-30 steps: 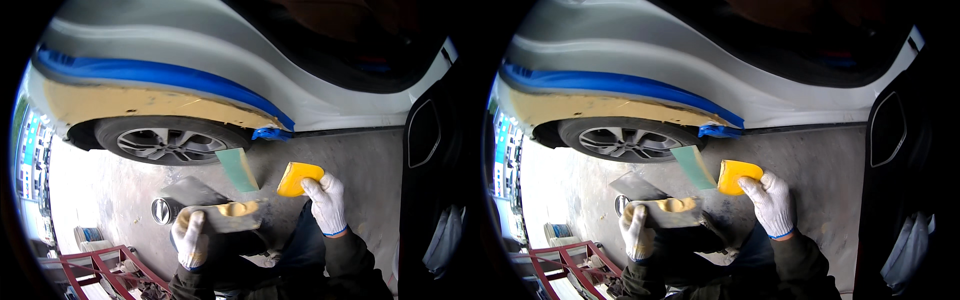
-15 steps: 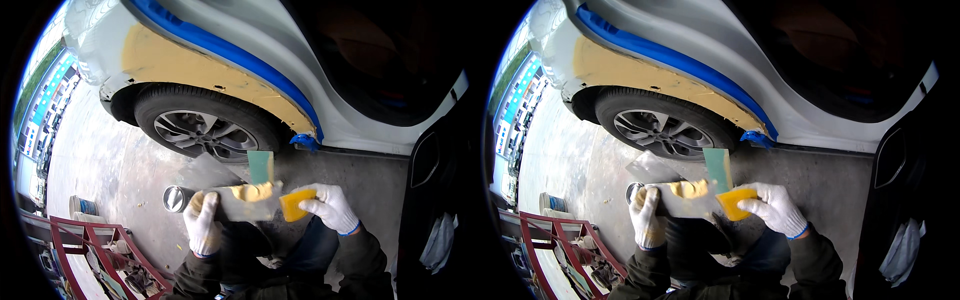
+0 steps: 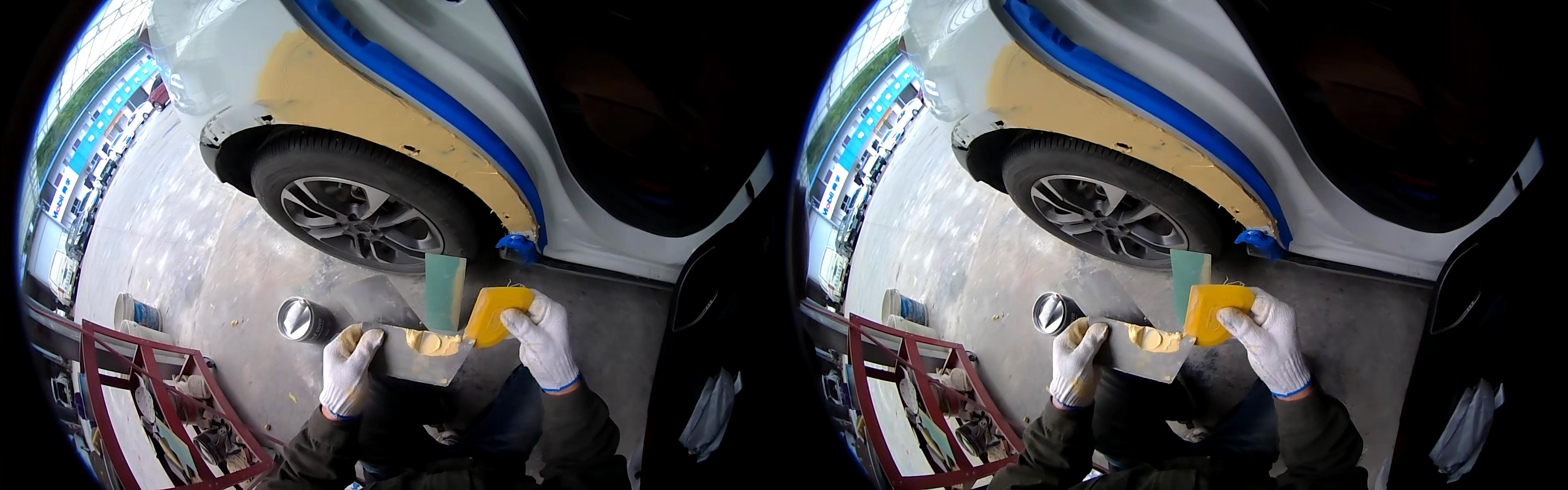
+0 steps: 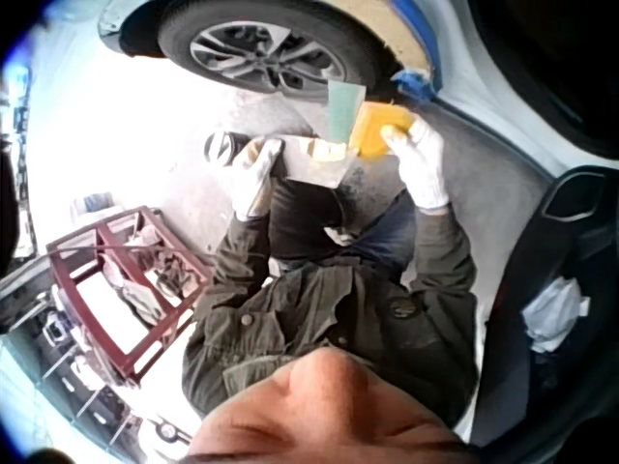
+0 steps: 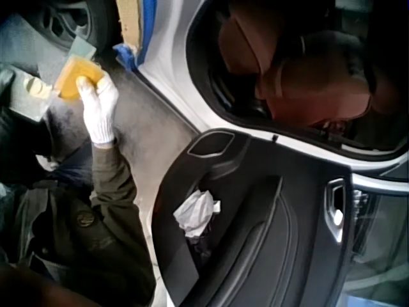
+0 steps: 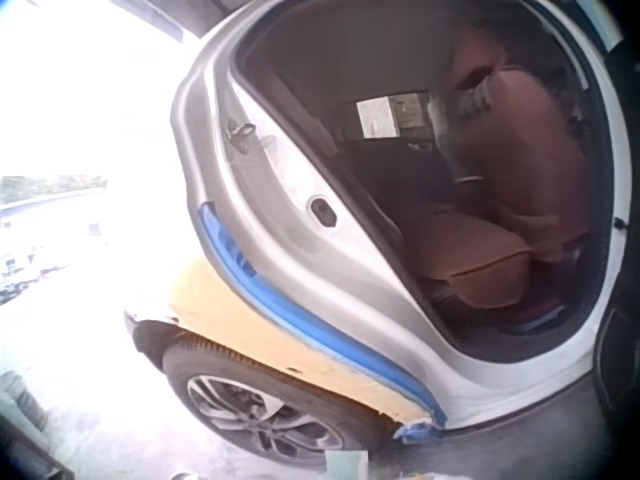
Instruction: The person applies yellow body filler to the front fender of a white car using a metal spreader, then sands the area with a green sanding block. The person repeatedly adds filler and sands the surface to smooth it.
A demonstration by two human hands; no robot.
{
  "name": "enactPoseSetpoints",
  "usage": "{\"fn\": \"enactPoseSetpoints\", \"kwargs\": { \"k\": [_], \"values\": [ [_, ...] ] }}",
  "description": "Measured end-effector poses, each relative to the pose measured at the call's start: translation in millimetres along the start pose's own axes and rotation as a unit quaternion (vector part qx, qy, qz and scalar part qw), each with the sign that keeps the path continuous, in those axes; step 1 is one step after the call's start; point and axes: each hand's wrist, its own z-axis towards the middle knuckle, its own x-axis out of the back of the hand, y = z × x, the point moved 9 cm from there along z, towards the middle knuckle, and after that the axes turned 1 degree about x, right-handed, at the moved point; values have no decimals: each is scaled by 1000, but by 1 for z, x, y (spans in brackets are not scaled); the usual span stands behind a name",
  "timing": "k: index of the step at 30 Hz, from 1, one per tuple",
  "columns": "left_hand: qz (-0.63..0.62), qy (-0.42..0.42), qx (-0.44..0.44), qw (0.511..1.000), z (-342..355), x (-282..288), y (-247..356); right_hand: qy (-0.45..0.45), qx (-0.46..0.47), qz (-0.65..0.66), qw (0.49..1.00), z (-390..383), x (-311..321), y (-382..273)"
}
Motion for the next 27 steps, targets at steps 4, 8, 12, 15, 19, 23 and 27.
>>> {"fn": "enactPoseSetpoints", "kwargs": {
  "k": [4, 8, 12, 15, 19, 23, 27],
  "values": [
    [-48, 27, -6, 998, 3, 2, 2, -47, -23, -45, 998, 0, -8, 7],
    [-94, 40, -35, 994, 3, 5, 13, -63, -50, -98, 992, 0, -5, 14],
    [-81, 13, -6, 997, 1, 7, 14, -15, -52, -110, 992, 2, 8, 16],
    [6, -23, 34, 999, 1, -1, 2, -27, -61, -90, 994, 3, 4, 17],
    [24, 8, 15, 1000, 6, -6, -1, -62, -63, -89, 992, 1, -5, 15],
    [33, 33, -18, 999, 2, -7, 9, -72, -54, -140, 986, 2, -4, 15],
    [-2, 56, -2, 998, 1, -2, 3, -77, -64, -155, 983, 5, 1, 19]
  ]
}}
